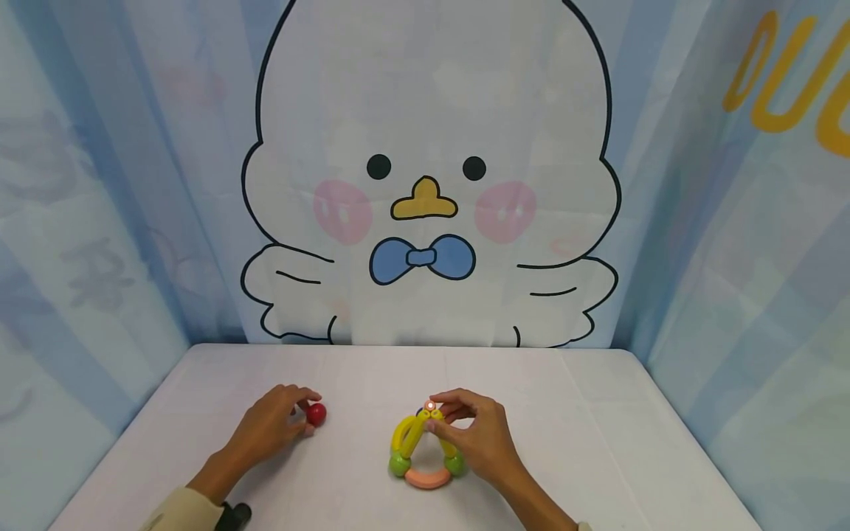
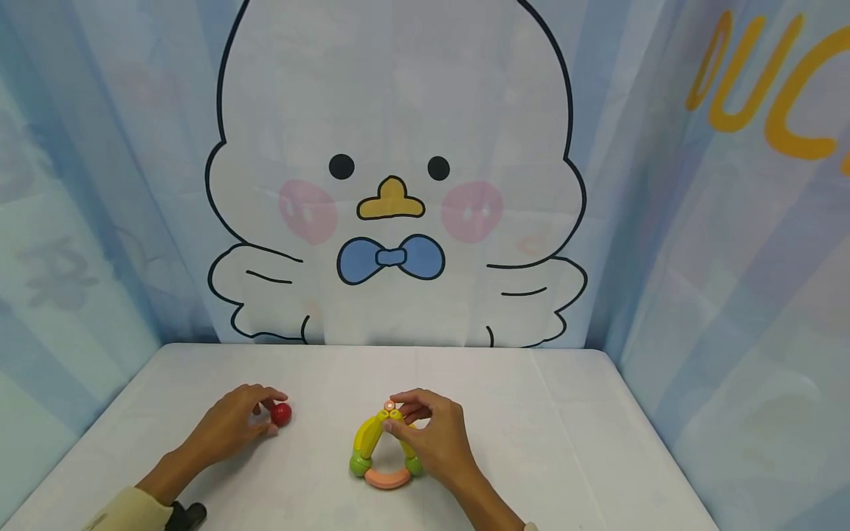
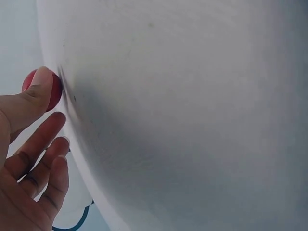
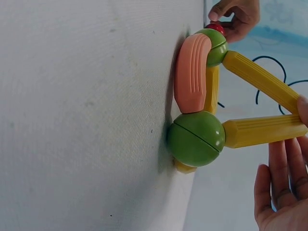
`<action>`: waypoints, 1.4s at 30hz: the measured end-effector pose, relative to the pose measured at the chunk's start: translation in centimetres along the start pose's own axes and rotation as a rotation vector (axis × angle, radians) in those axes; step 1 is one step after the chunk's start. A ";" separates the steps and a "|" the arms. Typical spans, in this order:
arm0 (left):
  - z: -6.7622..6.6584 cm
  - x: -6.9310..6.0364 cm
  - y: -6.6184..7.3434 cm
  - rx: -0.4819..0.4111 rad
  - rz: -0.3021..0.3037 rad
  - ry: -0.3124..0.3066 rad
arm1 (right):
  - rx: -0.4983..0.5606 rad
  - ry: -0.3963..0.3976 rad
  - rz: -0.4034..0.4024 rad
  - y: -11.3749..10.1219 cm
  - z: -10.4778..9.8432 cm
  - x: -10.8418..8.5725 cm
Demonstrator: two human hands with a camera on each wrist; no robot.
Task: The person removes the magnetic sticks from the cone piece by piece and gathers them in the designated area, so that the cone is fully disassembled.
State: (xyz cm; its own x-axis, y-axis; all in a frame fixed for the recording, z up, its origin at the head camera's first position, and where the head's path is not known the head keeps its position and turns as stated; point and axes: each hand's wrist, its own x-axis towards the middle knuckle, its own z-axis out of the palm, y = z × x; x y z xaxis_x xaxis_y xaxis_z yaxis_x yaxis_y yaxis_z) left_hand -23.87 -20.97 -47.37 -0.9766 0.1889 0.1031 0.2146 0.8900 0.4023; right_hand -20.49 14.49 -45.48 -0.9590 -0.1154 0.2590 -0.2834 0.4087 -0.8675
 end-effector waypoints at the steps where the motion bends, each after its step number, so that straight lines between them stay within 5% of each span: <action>1: 0.0 -0.1 0.0 0.000 0.001 0.003 | -0.002 -0.001 0.000 0.0 0.0 0.0; 7: -0.4 -0.5 0.2 0.011 0.021 0.050 | -0.007 -0.008 -0.002 0.1 0.0 -0.1; 12: -0.9 -0.8 1.0 0.041 0.094 0.136 | -0.006 -0.003 -0.011 0.2 0.0 0.0; 17: -1.6 -1.2 3.5 0.046 0.142 0.194 | 0.000 0.002 -0.009 0.1 0.0 0.0; 23: -1.9 -1.7 7.3 0.010 0.149 0.176 | -0.007 0.002 -0.006 0.1 0.0 -0.1; 33: -0.2 -2.0 11.8 -0.069 0.267 0.172 | -0.013 -0.001 -0.005 -0.1 0.0 -0.1; 42: 2.4 -1.1 14.0 -0.155 0.288 0.154 | 0.010 0.000 -0.021 0.2 0.0 -0.1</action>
State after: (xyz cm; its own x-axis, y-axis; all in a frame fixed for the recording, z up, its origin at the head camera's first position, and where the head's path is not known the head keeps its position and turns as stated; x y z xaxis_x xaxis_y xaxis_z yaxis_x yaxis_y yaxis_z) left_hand -19.81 -7.73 -44.02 -0.8645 0.3472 0.3635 0.4918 0.7338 0.4687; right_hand -20.48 14.61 -45.68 -0.9527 -0.1239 0.2774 -0.3038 0.3973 -0.8659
